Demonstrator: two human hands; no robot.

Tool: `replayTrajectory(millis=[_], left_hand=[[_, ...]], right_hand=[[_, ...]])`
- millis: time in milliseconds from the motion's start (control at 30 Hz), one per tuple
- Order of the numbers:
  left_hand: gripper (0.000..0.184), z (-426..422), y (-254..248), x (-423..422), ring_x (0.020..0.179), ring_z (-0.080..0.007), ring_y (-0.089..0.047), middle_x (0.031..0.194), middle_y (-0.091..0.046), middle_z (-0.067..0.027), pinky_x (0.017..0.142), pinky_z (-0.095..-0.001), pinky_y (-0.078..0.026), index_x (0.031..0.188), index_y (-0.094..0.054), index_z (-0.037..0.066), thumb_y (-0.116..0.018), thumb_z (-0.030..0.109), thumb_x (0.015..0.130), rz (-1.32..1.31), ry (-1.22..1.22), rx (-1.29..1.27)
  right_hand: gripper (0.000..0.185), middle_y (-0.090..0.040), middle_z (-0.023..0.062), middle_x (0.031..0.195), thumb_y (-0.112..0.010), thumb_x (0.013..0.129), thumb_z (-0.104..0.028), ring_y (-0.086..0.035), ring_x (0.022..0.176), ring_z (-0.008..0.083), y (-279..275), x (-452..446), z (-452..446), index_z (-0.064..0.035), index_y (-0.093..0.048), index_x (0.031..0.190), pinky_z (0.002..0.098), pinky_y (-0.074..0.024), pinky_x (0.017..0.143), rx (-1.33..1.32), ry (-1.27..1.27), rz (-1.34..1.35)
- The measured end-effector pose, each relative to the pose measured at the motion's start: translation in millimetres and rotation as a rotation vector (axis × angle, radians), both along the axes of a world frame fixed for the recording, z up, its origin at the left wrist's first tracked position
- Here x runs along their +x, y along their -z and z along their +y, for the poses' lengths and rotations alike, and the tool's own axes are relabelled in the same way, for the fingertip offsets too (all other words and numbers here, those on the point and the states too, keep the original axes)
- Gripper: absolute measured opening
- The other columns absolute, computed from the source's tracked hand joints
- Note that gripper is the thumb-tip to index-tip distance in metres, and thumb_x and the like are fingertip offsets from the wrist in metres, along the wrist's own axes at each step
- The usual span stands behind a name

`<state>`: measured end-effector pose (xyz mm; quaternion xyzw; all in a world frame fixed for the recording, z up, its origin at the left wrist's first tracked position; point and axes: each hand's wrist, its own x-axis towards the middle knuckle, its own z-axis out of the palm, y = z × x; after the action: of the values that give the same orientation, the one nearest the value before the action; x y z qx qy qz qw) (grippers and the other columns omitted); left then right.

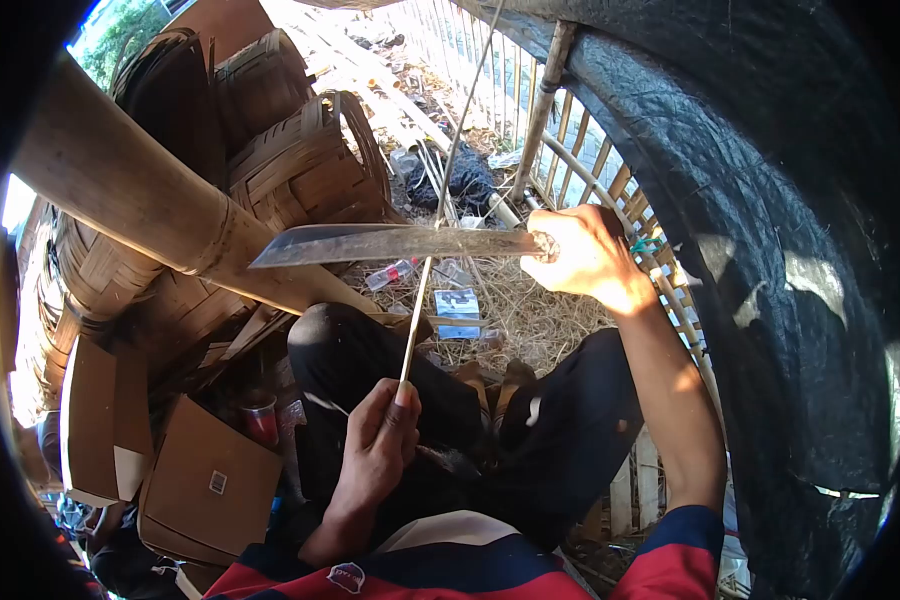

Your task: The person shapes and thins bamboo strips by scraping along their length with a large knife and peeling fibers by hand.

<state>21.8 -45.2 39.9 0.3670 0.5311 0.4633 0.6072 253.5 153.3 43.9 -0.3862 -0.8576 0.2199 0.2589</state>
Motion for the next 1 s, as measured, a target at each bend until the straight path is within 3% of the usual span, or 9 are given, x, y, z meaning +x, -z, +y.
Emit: replayTrajectory(millis=[167, 300, 433, 567, 633, 700, 833, 900, 1000], left_hand=[[0.025, -0.4, 6.1, 2.1, 0.049, 0.0005, -0.031, 0.063, -0.037, 0.0068, 0.041, -0.0174, -0.023, 0.090, -0.049, 0.007, -0.045, 0.029, 0.102, -0.001, 0.025, -0.046], [0.024, -4.1, 4.9, -0.8, 0.056, -0.0031, -0.035, 0.062, -0.041, 0.0026, 0.048, -0.0233, -0.029, 0.090, -0.051, 0.002, -0.043, 0.021, 0.102, 0.133, 0.051, 0.002], [0.023, -1.9, 6.5, -6.0, 0.057, -0.0032, -0.035, 0.062, -0.041, 0.0021, 0.048, -0.0240, -0.029, 0.089, -0.051, 0.002, -0.043, 0.020, 0.102, 0.138, 0.042, 0.002], [0.023, -2.2, 10.8, 0.6, 0.057, -0.0035, -0.036, 0.062, -0.041, 0.0021, 0.048, -0.0243, -0.030, 0.089, -0.051, 0.002, -0.044, 0.020, 0.101, 0.139, 0.061, -0.040], [0.024, -4.7, 7.8, 1.5, 0.057, -0.0039, -0.036, 0.063, -0.042, 0.0016, 0.049, -0.0244, -0.031, 0.088, -0.051, 0.001, -0.044, 0.021, 0.101, 0.151, 0.083, -0.041], [0.024, -6.8, 6.2, -2.0, 0.058, -0.0041, -0.037, 0.063, -0.042, 0.0014, 0.050, -0.0244, -0.032, 0.088, -0.051, 0.001, -0.044, 0.021, 0.101, 0.155, 0.071, -0.034], [0.024, -0.6, 8.9, -5.1, 0.060, -0.0046, -0.038, 0.064, -0.043, 0.0009, 0.052, -0.0244, -0.033, 0.088, -0.051, 0.002, -0.045, 0.021, 0.101, 0.175, 0.087, -0.014], [0.024, -1.8, 12.1, -1.3, 0.060, -0.0048, -0.038, 0.064, -0.043, 0.0008, 0.052, -0.0246, -0.034, 0.088, -0.051, 0.001, -0.045, 0.020, 0.101, 0.165, 0.092, -0.029], [0.023, -3.8, 14.9, 0.4, 0.059, -0.0048, -0.038, 0.064, -0.043, 0.0009, 0.052, -0.0247, -0.033, 0.088, -0.051, 0.001, -0.045, 0.019, 0.101, 0.187, 0.138, -0.021]], right_hand=[[0.021, -0.052, 0.0086, 0.059, -0.069, 0.057, -0.021, -0.058, 0.055, 0.0268, 5.8, -8.4, -13.2, -0.0094, -0.055, 0.068, 0.0378, -0.0446, 0.055, 0.300, -0.114, -0.166], [0.020, -0.053, 0.0102, 0.057, -0.069, 0.060, -0.017, -0.055, 0.051, 0.0265, 0.4, 1.3, 0.0, -0.0066, -0.054, 0.069, 0.0372, -0.0437, 0.051, 0.034, -0.104, -0.072], [0.019, -0.052, 0.0121, 0.057, -0.069, 0.068, -0.015, -0.054, 0.050, 0.0263, 9.1, 13.1, 11.1, -0.0045, -0.054, 0.070, 0.0356, -0.0427, 0.050, 0.056, 0.032, -0.058], [0.028, -0.056, 0.0094, 0.059, -0.073, 0.062, -0.031, -0.060, 0.055, 0.0277, 8.3, -2.8, -6.1, -0.0102, -0.056, 0.073, 0.0401, -0.0448, 0.052, 0.313, -0.150, -0.236], [0.025, -0.056, 0.0101, 0.059, -0.072, 0.065, -0.025, -0.059, 0.054, 0.0260, 11.0, -1.7, 0.8, -0.0084, -0.056, 0.073, 0.0377, -0.0446, 0.052, 0.336, -0.233, -0.152], [0.020, -0.056, 0.0101, 0.060, -0.071, 0.068, -0.019, -0.056, 0.051, 0.0236, 2.0, 6.1, 6.7, -0.0062, -0.056, 0.073, 0.0354, -0.0436, 0.051, 0.029, -0.028, -0.049], [0.017, -0.052, 0.0093, 0.056, -0.070, 0.068, -0.017, -0.054, 0.050, 0.0220, 5.2, 10.4, 4.4, -0.0067, -0.056, 0.069, 0.0342, -0.0418, 0.050, -0.068, 0.034, 0.027], [0.024, -0.053, 0.0074, 0.059, -0.072, 0.063, -0.023, -0.055, 0.052, 0.0252, 5.3, 2.6, -5.6, -0.0080, -0.056, 0.073, 0.0364, -0.0425, 0.050, 0.206, -0.045, -0.207], [0.028, -0.053, 0.0071, 0.061, -0.071, 0.057, -0.024, -0.054, 0.053, 0.0224, 15.8, 2.7, -1.4, -0.0073, -0.054, 0.071, 0.0331, -0.0411, 0.050, 0.384, -0.196, -0.130]])
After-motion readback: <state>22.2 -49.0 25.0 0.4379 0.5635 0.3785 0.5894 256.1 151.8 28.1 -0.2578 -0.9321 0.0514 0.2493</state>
